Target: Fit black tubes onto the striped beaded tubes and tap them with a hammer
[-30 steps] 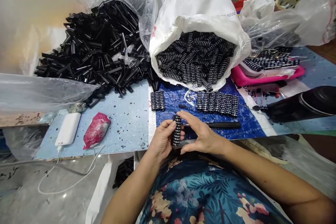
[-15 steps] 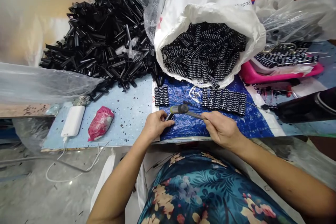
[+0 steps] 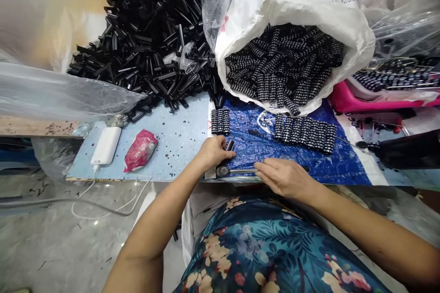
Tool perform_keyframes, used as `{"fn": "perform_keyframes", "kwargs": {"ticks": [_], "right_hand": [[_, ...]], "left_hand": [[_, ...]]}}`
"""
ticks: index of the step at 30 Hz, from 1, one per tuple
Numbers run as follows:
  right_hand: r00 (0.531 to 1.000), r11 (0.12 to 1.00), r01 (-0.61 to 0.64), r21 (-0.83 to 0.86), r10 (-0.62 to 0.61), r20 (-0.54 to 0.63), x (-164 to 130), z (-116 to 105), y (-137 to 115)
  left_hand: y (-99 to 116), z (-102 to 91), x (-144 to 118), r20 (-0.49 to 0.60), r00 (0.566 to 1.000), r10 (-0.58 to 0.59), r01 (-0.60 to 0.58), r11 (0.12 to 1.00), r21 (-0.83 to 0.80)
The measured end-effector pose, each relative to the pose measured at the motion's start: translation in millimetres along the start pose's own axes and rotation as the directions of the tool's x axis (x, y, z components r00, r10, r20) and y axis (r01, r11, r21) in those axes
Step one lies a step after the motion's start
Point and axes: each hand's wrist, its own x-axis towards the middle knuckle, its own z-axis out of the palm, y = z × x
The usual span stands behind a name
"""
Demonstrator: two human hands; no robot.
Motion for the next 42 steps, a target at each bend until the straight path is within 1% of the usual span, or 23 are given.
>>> {"fn": "perform_keyframes", "kwargs": {"ticks": [2,4,5,6,7,8,9,10,11,13,15,17,19,22,23,25,27,29,32,35,37,39,42], "right_hand": [[0.997,0.999,-0.022,0.036,0.025,-0.079,-12.9,-1.5,10.8],[0.991,0.997,-0.077,0.028,0.080,-0.110,-28.1,-6.8,24.4],[0.989,0.994,-0.113,0.009,0.113,-0.100,-34.5,-10.0,30.7],[0.986,0.990,-0.144,-0.007,0.143,-0.081,-38.4,-13.1,36.2],[0.985,0.987,-0.163,-0.010,0.162,-0.061,-38.6,-15.6,40.4],[0.984,0.986,-0.169,0.002,0.169,-0.050,-34.3,-17.2,43.4],[0.985,0.986,-0.162,0.029,0.163,-0.053,-25.0,-17.5,45.6],[0.987,0.987,-0.145,0.065,0.149,-0.063,-10.7,-16.5,47.5],[0.988,0.987,-0.126,0.104,0.134,-0.076,7.9,-14.0,49.4],[0.987,0.975,-0.125,0.182,0.140,-0.075,52.9,-5.1,54.7],[0.978,0.956,-0.207,0.206,0.204,0.035,98.1,7.1,63.1],[0.947,0.933,-0.291,0.210,0.251,0.200,133.2,19.7,73.5],[0.911,0.920,-0.339,0.197,0.268,0.313,153.7,30.0,83.6],[0.909,0.919,-0.340,0.199,0.266,0.321,160.6,37.5,92.7],[0.919,0.921,-0.330,0.208,0.263,0.295,158.1,37.4,93.2],[0.938,0.922,-0.314,0.228,0.264,0.224,147.3,32.9,90.4],[0.954,0.919,-0.293,0.262,0.263,0.144,129.2,23.8,83.6],[0.961,0.905,-0.276,0.324,0.267,0.072,104.5,12.6,74.9],[0.946,0.830,-0.292,0.475,0.323,0.018,61.6,-1.5,63.2],[0.903,0.742,-0.343,0.575,0.430,-0.015,24.6,-9.3,56.7],[0.870,0.720,-0.381,0.580,0.492,-0.038,8.3,-12.2,55.0],[0.853,0.724,-0.405,0.559,0.519,-0.054,-0.8,-14.1,53.8],[0.861,0.770,-0.384,0.510,0.498,-0.103,-5.4,-15.1,50.8]], "left_hand": [[-0.4,-10.2,-13.0,-0.036,0.999,0.022,-0.022,1.000,0.005],[-9.2,-32.5,-37.9,0.008,0.999,0.046,-0.046,0.998,-0.048],[-17.1,-46.9,-53.4,0.074,0.995,0.073,-0.068,0.995,-0.070],[-26.7,-62.1,-69.3,0.195,0.979,0.066,-0.055,0.997,-0.060],[-37.1,-76.6,-84.3,0.339,0.941,0.006,0.003,1.000,-0.026],[-46.9,-89.0,-97.1,0.456,0.884,-0.102,0.094,0.995,0.040],[-54.8,-98.1,-107.2,0.476,0.860,-0.183,0.155,0.983,0.097],[-59.9,-103.3,-113.9,0.497,0.843,-0.207,0.186,0.978,0.093],[-61.7,-104.4,-117.5,0.503,0.839,-0.206,0.214,0.976,0.042],[-55.9,-96.6,-116.3,0.471,0.874,-0.117,0.221,0.960,-0.173],[-42.4,-83.0,-106.5,0.358,0.933,-0.038,0.175,0.916,-0.360],[-28.5,-72.8,-90.7,0.194,0.981,0.000,0.081,0.907,-0.414],[-18.1,-71.0,-69.2,0.057,0.998,0.022,0.002,0.916,-0.400],[-6.1,-80.8,-23.8,-0.120,0.992,0.037,-0.071,0.953,-0.295],[-1.3,-85.1,-5.1,-0.187,0.981,0.047,-0.086,0.975,-0.205],[10.3,-91.6,35.4,-0.303,0.950,0.078,-0.059,0.996,0.073],[22.9,-93.0,75.2,-0.340,0.936,0.093,0.022,0.947,0.321],[32.8,-89.2,109.1,-0.334,0.939,0.084,0.063,0.912,0.406],[38.3,-78.5,143.4,-0.304,0.951,0.054,0.083,0.904,0.420],[37.0,-72.1,157.2,-0.312,0.949,0.042,0.098,0.903,0.418],[36.9,-74.3,156.3,-0.346,0.938,0.033,0.123,0.900,0.419],[38.2,-82.6,149.2,-0.381,0.924,0.032,0.148,0.890,0.432],[38.4,-104.6,131.5,-0.439,0.898,0.031,0.193,0.869,0.456]]}}
